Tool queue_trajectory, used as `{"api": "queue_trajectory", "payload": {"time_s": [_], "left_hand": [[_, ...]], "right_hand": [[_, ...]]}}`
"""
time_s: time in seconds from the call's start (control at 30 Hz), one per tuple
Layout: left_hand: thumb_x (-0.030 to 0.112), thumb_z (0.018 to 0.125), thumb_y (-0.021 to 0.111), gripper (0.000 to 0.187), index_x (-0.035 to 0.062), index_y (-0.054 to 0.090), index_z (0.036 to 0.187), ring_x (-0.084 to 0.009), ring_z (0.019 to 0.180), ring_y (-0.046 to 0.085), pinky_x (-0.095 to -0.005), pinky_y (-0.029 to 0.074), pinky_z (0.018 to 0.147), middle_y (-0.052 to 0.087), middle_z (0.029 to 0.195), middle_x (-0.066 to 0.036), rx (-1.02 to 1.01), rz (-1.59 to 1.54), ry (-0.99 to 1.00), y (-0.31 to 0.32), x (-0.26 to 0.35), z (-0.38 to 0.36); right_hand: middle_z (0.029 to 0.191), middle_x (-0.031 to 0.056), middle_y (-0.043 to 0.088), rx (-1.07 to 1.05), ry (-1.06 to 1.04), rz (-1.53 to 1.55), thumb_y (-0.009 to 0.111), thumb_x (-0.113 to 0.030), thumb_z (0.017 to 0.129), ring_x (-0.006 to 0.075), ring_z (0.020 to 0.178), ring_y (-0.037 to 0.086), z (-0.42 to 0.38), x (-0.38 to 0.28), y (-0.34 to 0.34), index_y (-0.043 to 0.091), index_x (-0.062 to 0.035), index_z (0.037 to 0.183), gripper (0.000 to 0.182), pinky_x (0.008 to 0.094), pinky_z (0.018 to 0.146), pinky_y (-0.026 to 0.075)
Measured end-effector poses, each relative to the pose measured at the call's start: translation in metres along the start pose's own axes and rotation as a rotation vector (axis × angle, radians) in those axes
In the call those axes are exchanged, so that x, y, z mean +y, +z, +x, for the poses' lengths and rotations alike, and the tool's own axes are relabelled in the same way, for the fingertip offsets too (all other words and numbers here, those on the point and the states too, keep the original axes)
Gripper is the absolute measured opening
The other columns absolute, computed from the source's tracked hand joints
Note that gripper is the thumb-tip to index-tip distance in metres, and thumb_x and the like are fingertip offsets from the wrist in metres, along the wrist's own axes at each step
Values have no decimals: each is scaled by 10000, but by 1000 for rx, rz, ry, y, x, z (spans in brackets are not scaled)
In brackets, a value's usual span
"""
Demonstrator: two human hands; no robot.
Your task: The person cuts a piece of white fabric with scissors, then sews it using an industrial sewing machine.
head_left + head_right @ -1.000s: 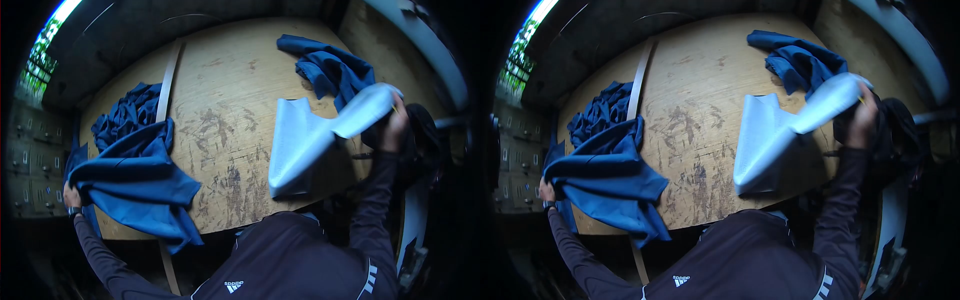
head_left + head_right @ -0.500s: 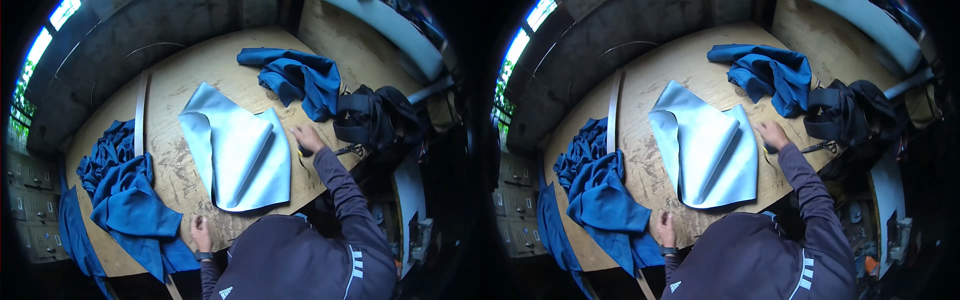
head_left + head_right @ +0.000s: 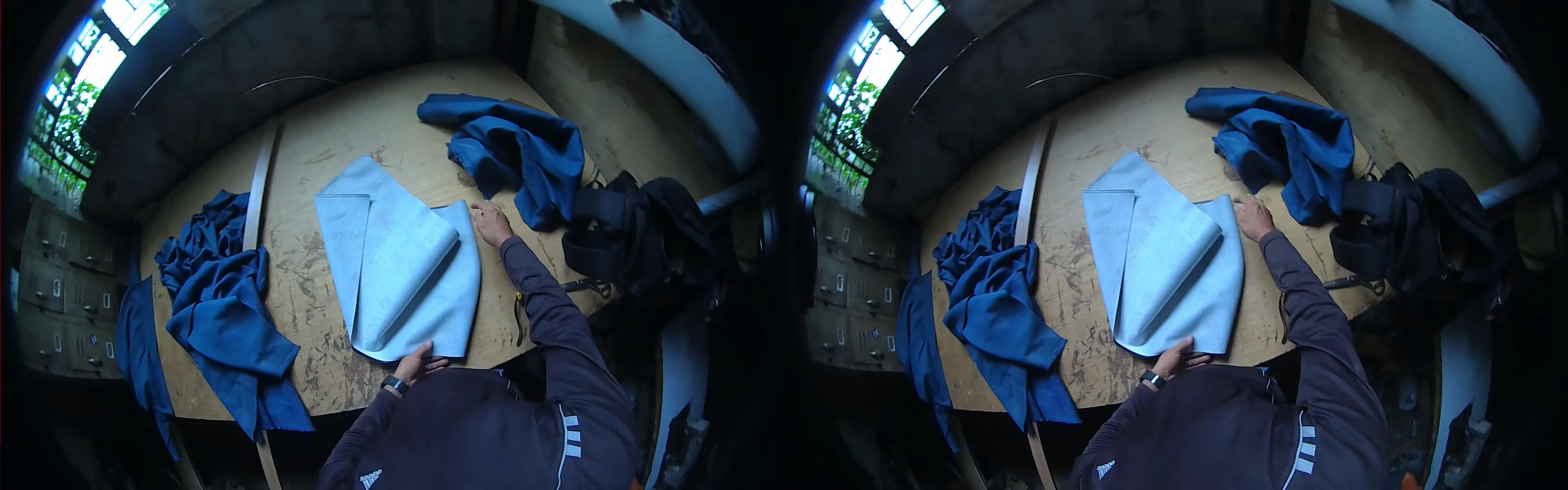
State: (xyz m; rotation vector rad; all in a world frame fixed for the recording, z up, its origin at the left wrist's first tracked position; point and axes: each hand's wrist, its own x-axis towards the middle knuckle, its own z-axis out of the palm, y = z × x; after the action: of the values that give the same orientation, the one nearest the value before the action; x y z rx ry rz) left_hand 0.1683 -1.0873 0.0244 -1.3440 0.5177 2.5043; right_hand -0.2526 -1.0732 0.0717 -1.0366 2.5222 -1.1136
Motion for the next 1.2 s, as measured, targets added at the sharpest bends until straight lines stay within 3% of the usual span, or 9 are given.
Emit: {"api": "queue_trajectory", "payload": {"time_s": [0.23, 0.5, 0.57, 0.7, 0.8, 0.9, 1.03, 1.1, 1.2], "left_hand": [[147, 955, 682, 413, -65, 578, 1293, -263, 1170, 617, -441, 468, 1045, 659, 1259, -130, 217, -25, 808, -10, 5, -44], [267, 1010, 634, 422, -58, 620, 1279, -205, 1067, 674, -356, 513, 971, 709, 1184, -129, 451, -61, 901, -36, -26, -182], [295, 984, 697, 443, -66, 670, 1240, -181, 1021, 689, -334, 526, 923, 740, 1145, -115, 583, 652, 675, -40, -40, -208], [247, 971, 715, 398, -48, 690, 1238, -150, 1017, 663, -312, 522, 910, 727, 1144, -84, 442, 444, 765, -53, -2, -201], [227, 1017, 588, 323, -17, 653, 1218, -207, 1008, 679, -365, 522, 948, 706, 1158, -108, 502, 659, 897, -42, 158, -212], [222, 1006, 611, 369, -14, 600, 1289, -216, 1053, 682, -366, 535, 939, 703, 1197, -114, 9, 303, 1235, -10, 337, -237], [221, 963, 702, 353, 13, 624, 1237, -187, 1014, 683, -341, 564, 868, 682, 1146, -76, -138, 533, 1861, 97, 464, -408], [244, 993, 672, 354, -20, 631, 1226, -180, 971, 688, -347, 566, 818, 682, 1151, -80, 972, 1134, 2264, 138, 457, -488], [240, 1021, 625, 387, -29, 605, 1298, -223, 1023, 664, -376, 532, 895, 667, 1187, -126, 1131, 1285, 2352, 154, 432, -540]], "right_hand": [[1318, 220, 660, -427, -33, -200, 717, -307, 845, 388, 1278, 579, 47, -12, 16, 664, -54, 1318, 539, 453, 1106, 442], [941, 83, 742, -845, 325, 260, 799, -329, 873, 161, 868, 655, -195, -26, -63, 723, 35, 1074, 423, 351, 814, 523], [961, 57, 737, -750, 557, 586, 797, -326, 889, 121, 865, 642, -263, -9, -66, 727, 23, 1074, 402, 304, 811, 514], [1010, 74, 745, -477, 556, 852, 713, -189, 951, 115, 908, 659, -256, -49, -75, 729, 40, 1140, 298, 292, 811, 530], [901, 23, 707, -426, 290, 747, 664, -200, 983, 88, 812, 622, -126, -85, -70, 727, 38, 1049, 255, 269, 724, 507], [775, -3, 631, -135, -261, 612, 630, -199, 1002, 101, 691, 521, 34, -205, -111, 685, -29, 876, 219, 300, 626, 432], [1165, 117, 681, 149, -502, 1003, 554, -190, 1052, 205, 991, 688, 145, -371, -218, 641, -2, 1223, 269, 341, 867, 588], [1264, 142, 655, 251, -859, 691, 508, -157, 1071, 223, 1052, 696, 126, -421, -280, 638, 8, 1249, 275, 371, 927, 591], [1336, 137, 633, 428, -1352, 415, 469, -119, 1080, 216, 1203, 645, 125, -422, -327, 633, -17, 1288, 284, 406, 1021, 549]]}}
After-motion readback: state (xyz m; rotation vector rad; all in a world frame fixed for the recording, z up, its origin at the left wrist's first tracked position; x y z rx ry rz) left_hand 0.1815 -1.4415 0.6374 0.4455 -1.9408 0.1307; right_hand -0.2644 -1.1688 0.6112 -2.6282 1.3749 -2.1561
